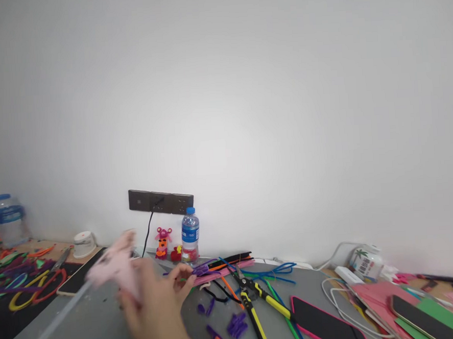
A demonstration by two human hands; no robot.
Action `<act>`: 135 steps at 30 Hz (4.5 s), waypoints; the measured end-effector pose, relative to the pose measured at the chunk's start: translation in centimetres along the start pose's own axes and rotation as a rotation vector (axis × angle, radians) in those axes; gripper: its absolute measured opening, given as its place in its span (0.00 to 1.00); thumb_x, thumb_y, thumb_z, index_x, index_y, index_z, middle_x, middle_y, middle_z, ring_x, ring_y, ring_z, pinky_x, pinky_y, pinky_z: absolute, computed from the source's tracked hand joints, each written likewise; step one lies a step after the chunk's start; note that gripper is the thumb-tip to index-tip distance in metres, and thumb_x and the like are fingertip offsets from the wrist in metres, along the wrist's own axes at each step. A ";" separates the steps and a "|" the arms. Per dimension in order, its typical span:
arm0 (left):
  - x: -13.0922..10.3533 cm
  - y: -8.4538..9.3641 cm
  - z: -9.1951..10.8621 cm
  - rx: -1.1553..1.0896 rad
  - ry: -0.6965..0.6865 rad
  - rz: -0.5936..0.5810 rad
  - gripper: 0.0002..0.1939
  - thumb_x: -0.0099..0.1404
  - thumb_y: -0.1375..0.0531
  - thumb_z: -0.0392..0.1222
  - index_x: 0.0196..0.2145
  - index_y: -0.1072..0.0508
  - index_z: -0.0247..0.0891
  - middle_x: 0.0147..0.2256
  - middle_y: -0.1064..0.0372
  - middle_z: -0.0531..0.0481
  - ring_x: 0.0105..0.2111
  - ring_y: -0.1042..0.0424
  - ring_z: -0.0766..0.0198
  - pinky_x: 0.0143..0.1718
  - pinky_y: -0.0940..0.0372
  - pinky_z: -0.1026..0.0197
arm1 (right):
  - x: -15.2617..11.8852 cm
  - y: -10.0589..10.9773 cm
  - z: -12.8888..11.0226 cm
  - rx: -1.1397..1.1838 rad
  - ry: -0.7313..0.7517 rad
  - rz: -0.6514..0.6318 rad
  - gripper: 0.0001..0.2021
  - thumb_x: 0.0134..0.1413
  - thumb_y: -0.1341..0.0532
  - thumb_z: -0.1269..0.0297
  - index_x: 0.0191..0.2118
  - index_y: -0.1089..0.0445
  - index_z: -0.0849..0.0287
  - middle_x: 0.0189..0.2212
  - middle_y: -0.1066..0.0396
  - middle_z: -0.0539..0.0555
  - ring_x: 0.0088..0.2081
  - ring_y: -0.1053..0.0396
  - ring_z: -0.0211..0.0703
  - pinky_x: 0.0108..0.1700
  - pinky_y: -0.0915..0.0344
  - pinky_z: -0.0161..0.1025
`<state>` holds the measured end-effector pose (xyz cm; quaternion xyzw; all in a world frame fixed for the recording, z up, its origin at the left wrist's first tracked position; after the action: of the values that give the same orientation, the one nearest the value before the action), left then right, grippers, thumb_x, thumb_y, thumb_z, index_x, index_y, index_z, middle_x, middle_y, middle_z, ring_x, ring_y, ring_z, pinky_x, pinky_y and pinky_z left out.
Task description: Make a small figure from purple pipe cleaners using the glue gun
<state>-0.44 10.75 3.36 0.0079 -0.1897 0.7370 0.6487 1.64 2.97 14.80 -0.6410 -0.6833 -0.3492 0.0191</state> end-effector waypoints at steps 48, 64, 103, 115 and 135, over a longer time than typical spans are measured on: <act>1.0 -0.6 1.2 0.336 -0.137 -0.224 0.06 0.56 0.39 0.42 0.29 0.29 0.38 0.24 0.33 0.54 0.23 0.35 0.66 0.24 0.41 0.67 | -4.8 6.8 17.1 -0.232 -0.456 -0.278 0.08 0.37 0.39 0.78 0.19 0.30 0.58 0.18 0.30 0.48 0.21 0.34 0.38 0.24 0.47 0.33; 1.4 -0.4 0.3 0.235 -0.061 -0.222 0.08 0.55 0.38 0.44 0.29 0.31 0.38 0.24 0.36 0.54 0.25 0.36 0.66 0.25 0.43 0.67 | -1.1 9.0 21.3 0.493 -0.425 0.112 0.19 0.36 0.31 0.48 0.29 0.27 0.59 0.24 0.26 0.52 0.25 0.32 0.43 0.27 0.39 0.36; 1.6 -0.1 -1.7 0.084 0.087 -0.190 0.14 0.50 0.33 0.49 0.27 0.29 0.37 0.21 0.36 0.57 0.22 0.36 0.68 0.24 0.42 0.68 | -1.7 9.6 22.8 0.626 -0.422 0.190 0.18 0.42 0.29 0.53 0.38 0.23 0.59 0.29 0.24 0.53 0.28 0.31 0.41 0.31 0.36 0.36; 1.5 -0.7 -2.1 0.130 0.092 -0.252 0.13 0.51 0.34 0.49 0.27 0.29 0.37 0.22 0.36 0.56 0.24 0.37 0.66 0.26 0.43 0.67 | -0.9 11.7 19.1 0.434 -0.200 0.242 0.15 0.43 0.31 0.53 0.34 0.24 0.59 0.28 0.25 0.55 0.32 0.30 0.48 0.36 0.34 0.39; 0.8 -1.7 -1.4 0.223 0.081 -0.328 0.10 0.53 0.35 0.44 0.28 0.29 0.36 0.26 0.33 0.51 0.28 0.34 0.63 0.30 0.41 0.64 | -0.8 11.6 15.9 0.125 -0.030 0.156 0.10 0.54 0.38 0.56 0.31 0.26 0.58 0.27 0.29 0.54 0.30 0.32 0.46 0.33 0.36 0.39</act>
<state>1.36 12.10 2.70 0.0808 -0.0767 0.6376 0.7623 18.82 9.45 7.71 -0.6950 -0.6519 -0.2936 0.0761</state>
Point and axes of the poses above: each hand's wrist, its own x-axis towards the middle knuckle, its own y-axis out of the back of the hand, z = x × y, the point moved 10 cm from there along x, towards the middle knuckle
